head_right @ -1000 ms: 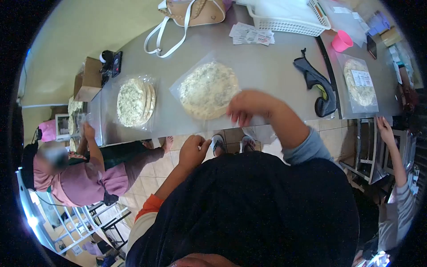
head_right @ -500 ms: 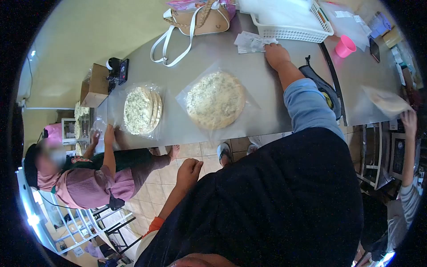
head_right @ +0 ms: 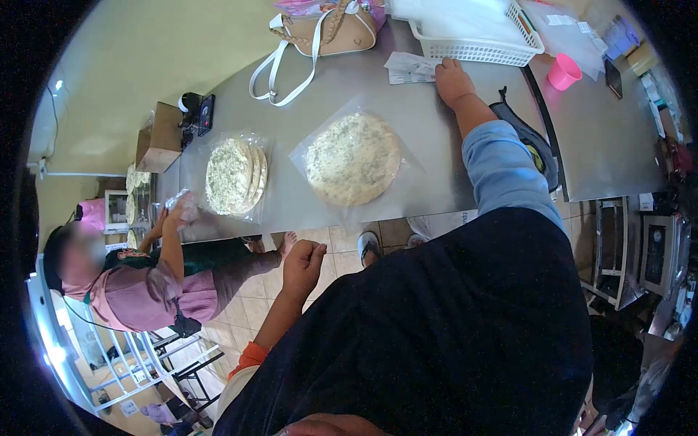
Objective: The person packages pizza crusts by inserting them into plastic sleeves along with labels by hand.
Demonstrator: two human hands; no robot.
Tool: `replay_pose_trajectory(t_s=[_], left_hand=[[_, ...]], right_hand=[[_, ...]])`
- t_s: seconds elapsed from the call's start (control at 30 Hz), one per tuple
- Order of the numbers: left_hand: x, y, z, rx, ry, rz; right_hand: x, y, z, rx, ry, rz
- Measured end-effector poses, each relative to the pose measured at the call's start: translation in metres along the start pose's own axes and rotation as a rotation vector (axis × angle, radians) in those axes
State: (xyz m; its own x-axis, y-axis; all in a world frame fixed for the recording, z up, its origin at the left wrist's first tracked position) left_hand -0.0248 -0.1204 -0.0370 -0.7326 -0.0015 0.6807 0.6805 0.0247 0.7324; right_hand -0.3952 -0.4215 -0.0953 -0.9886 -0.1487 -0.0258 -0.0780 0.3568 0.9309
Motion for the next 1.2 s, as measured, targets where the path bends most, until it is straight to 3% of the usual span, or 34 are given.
replay_pose_trajectory(t_s=[0.07,0.17,0.3,0.4,0.47,0.53,0.63,0.7,0.8,0.83,0.93,0.97,1.07,1.13,1.2], left_hand=[[-0.002,-0.005,0.0,-0.005,0.002,0.037],[0.006,-0.012,-0.004,-0.033,-0.037,0.031],[0.028,-0.01,-0.011,-0.057,-0.092,0.108],[0.011,-0.01,-0.026,0.003,0.151,0.478],[0.023,-0.014,-0.041,-0.043,0.093,0.659],[0.05,-0.034,-0.047,-0.202,0.101,0.926],[0.093,-0.085,-0.017,-0.66,0.293,1.023],[0.091,-0.108,-0.007,-0.758,0.439,1.038],[0.091,-0.119,-0.013,-0.593,0.537,1.011],[0.089,-0.119,-0.017,-0.502,0.555,0.998],[0.085,-0.121,-0.021,-0.499,0.451,0.684],[0.08,-0.124,-0.024,-0.498,0.349,0.557],[0.079,-0.119,-0.032,-0.408,0.006,0.228],[0.104,-0.089,-0.034,-0.224,-0.268,0.068],[0.115,-0.072,-0.031,-0.002,-0.495,-0.213]], right_hand=[[0.005,-0.01,-0.004,0.005,0.012,0.062],[0.002,0.037,0.005,0.087,-0.105,-0.056],[-0.025,0.115,0.026,0.487,0.073,-0.167],[-0.08,0.178,0.079,0.598,0.334,-0.564],[-0.12,0.214,0.126,0.652,0.481,-0.666],[-0.141,0.231,0.159,0.596,0.48,-0.864],[-0.147,0.24,0.19,0.496,0.378,-1.068],[-0.145,0.246,0.2,0.481,0.332,-1.08],[-0.103,0.227,0.209,0.583,-0.336,-0.838],[-0.094,0.177,0.226,0.456,-0.735,-1.268],[-0.14,0.119,0.252,-0.439,-0.803,-1.673],[-0.133,0.12,0.253,-0.286,-0.552,-1.357],[-0.108,0.096,0.279,-0.404,-0.759,-1.122],[-0.087,0.086,0.296,-0.357,-1.065,-1.397],[-0.085,0.08,0.303,-0.556,-1.013,-1.346]])
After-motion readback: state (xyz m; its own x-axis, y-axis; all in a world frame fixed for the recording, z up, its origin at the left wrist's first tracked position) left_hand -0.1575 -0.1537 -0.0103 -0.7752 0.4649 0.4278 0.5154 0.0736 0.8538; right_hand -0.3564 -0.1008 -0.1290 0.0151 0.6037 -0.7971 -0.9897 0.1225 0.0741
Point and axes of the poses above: each hand's wrist, its own z-axis away from the middle knuckle, its own y-axis out of the back of the hand, x = y × z, the point moved 10 cm from there along -z, towards the middle knuckle, and after that the axes turned 8 degrees about x, right-handed, at the moved point
